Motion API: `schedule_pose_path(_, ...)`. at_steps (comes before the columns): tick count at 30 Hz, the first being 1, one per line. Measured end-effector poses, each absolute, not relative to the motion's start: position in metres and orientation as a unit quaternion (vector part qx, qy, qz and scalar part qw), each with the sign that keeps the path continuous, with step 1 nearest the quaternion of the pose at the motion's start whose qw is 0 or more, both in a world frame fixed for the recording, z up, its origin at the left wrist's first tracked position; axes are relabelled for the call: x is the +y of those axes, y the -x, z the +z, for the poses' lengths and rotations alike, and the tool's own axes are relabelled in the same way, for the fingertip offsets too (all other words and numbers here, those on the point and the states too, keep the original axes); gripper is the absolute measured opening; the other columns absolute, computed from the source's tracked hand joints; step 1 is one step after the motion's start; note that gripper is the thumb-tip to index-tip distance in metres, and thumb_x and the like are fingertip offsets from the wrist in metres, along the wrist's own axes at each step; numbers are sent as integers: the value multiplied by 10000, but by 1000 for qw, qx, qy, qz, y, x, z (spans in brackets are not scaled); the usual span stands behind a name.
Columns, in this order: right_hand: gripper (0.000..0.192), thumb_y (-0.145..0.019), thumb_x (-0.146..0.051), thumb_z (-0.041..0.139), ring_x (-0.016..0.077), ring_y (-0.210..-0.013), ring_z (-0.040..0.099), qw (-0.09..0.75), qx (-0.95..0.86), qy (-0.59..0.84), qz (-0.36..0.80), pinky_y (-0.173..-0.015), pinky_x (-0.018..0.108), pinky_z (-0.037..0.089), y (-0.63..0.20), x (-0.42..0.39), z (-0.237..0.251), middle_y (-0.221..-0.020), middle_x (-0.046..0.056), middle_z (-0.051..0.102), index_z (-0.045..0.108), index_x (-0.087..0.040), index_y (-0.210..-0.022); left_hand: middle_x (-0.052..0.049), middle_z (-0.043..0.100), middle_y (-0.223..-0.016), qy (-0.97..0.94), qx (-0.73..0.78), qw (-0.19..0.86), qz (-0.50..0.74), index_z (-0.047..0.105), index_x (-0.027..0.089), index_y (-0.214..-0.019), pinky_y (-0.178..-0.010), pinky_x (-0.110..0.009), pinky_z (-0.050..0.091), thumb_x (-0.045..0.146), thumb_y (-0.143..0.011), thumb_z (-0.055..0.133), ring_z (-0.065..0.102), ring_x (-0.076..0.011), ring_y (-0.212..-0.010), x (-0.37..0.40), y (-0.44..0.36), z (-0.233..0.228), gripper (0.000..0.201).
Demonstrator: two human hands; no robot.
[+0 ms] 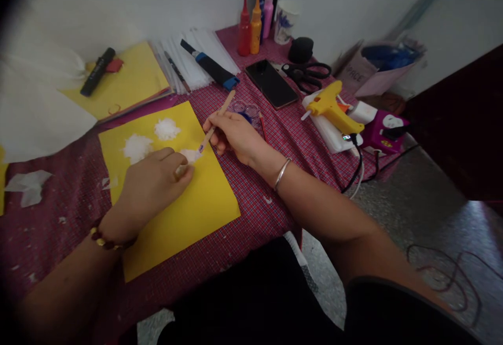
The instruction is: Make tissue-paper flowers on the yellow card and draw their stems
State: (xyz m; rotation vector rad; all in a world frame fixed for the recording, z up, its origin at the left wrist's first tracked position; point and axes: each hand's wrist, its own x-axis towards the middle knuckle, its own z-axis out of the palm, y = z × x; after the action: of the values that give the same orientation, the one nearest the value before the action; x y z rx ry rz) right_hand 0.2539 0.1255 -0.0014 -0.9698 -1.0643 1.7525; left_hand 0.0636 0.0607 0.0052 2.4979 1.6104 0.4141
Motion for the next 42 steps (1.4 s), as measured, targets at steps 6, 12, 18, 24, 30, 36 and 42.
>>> schedule_pose_path(6, 264, -958, -174, 481, 43, -327, 434, 414, -497, 425, 633, -325, 146, 333, -247, 122, -2, -478, -40, 567, 559, -156, -706, 2, 557, -577, -728, 594, 254, 231, 547, 221, -604, -531, -287, 305, 210, -748, 575, 477, -150, -538, 80, -55, -3, 147)
schedule_pose_path(12, 218, -917, -78, 512, 50, -383, 492, 375, -557, 426, 607, -368, 145, 380, -239, 115, -4, -512, -33, 594, 558, -151, -717, 16, 554, -515, -676, 620, 305, 255, 580, 206, -572, -476, -256, 299, 198, -697, 592, 442, -115, -473, 87, -51, -3, 126)
schedule_pose_path(18, 237, -953, -194, 487, 50, -372, 475, 419, -445, 412, 675, -397, 154, 397, -246, 116, -1, -505, -41, 579, 569, -152, -735, 23, 580, -576, -672, 603, 341, 261, 581, 201, -671, -483, -238, 350, 210, -682, 570, 488, -113, -506, 87, -48, -3, 18)
schedule_pose_path(24, 282, -970, -186, 389, 48, -361, 432, 432, -269, 383, 771, -455, 176, 447, -256, 123, 9, -500, -70, 554, 559, -160, -746, -4, 575, -724, -777, 557, 236, 176, 569, 189, -830, -564, -268, 418, 264, -737, 565, 532, -139, -612, 76, -50, 3, 119)
schedule_pose_path(30, 260, -967, -210, 433, 49, -374, 447, 463, -324, 367, 739, -439, 166, 426, -255, 121, 7, -511, -59, 567, 575, -155, -757, -105, 602, -898, -828, 559, -33, 24, 601, 178, -832, -651, -350, 435, 385, -890, 464, 583, -277, -899, 55, -77, 10, 254)
schedule_pose_path(36, 275, -977, -201, 444, 47, -368, 460, 473, -418, 390, 671, -387, 144, 380, -252, 121, 8, -492, -49, 559, 554, -151, -731, -102, 603, -864, -801, 595, -5, 57, 570, 194, -752, -621, -352, 392, 249, -854, 448, 578, -268, -842, 63, -78, 2, 169)
schedule_pose_path(42, 245, -965, -180, 469, 41, -370, 459, 434, -500, 427, 616, -365, 126, 364, -246, 121, 5, -491, -53, 546, 522, -162, -726, 4, 520, -556, -707, 642, 255, 153, 514, 206, -605, -527, -291, 347, 232, -702, 515, 462, -146, -521, 85, -60, 1, 100)
